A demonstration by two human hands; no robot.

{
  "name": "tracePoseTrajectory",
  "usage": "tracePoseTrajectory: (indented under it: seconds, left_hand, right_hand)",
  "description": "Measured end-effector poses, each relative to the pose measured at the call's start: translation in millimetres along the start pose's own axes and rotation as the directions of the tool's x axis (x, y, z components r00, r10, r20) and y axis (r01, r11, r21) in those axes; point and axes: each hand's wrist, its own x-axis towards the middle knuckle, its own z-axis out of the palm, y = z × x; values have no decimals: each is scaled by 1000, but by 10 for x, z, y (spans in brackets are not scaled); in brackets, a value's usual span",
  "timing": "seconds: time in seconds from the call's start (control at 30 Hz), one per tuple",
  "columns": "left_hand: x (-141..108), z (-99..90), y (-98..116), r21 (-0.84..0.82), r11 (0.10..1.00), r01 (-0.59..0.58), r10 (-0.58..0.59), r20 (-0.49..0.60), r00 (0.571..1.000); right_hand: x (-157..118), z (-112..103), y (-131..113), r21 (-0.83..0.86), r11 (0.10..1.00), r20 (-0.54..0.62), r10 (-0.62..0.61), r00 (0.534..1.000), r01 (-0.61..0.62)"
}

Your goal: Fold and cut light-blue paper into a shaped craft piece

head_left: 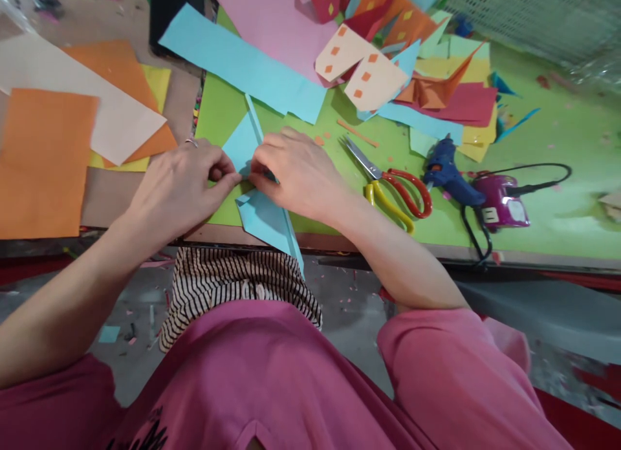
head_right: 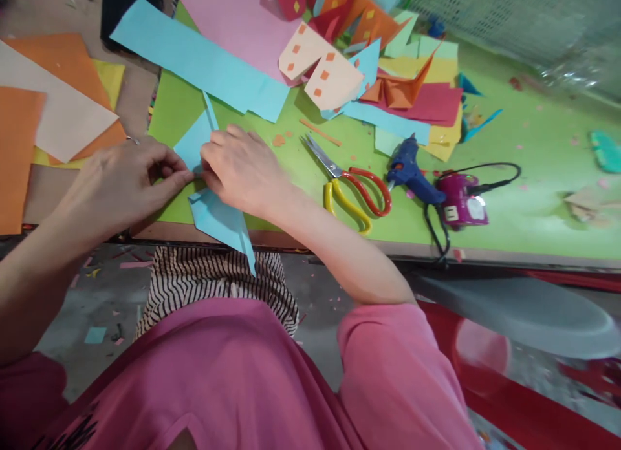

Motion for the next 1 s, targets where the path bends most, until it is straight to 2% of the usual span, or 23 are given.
tracePoseTrajectory:
  seconds: [0.27, 0.47, 0.57, 0.73, 0.83, 1.0]
  left_hand:
    - [85, -17, -3, -4, 996, 85, -85, 16, 996]
    - [143, 29, -112, -31, 997, 73, -71, 61, 996]
    - [192, -15, -69, -43, 988, 147, -141, 117, 983]
    - [250, -132, 81, -27, 955, 294, -280, 235, 931]
    - [257, -138, 90, -48, 951, 305, -285, 247, 926]
    - [244, -84, 28, -55, 958, 281, -262, 232, 937]
  right_hand:
    - [10, 18, 31, 55, 998, -19, -1, 1000, 2]
    - [-25, -46, 35, 30, 999, 8, 29, 1000, -29]
    - [-49, -60, 76, 59, 998, -10, 18, 1000, -18]
    - [-71, -80, 166, 148, 989, -92, -5, 996, 19]
    - [-91, -96, 248, 191, 981, -133, 8, 991, 18]
    - [-133, -106, 318, 245, 969, -61, 1, 998, 14]
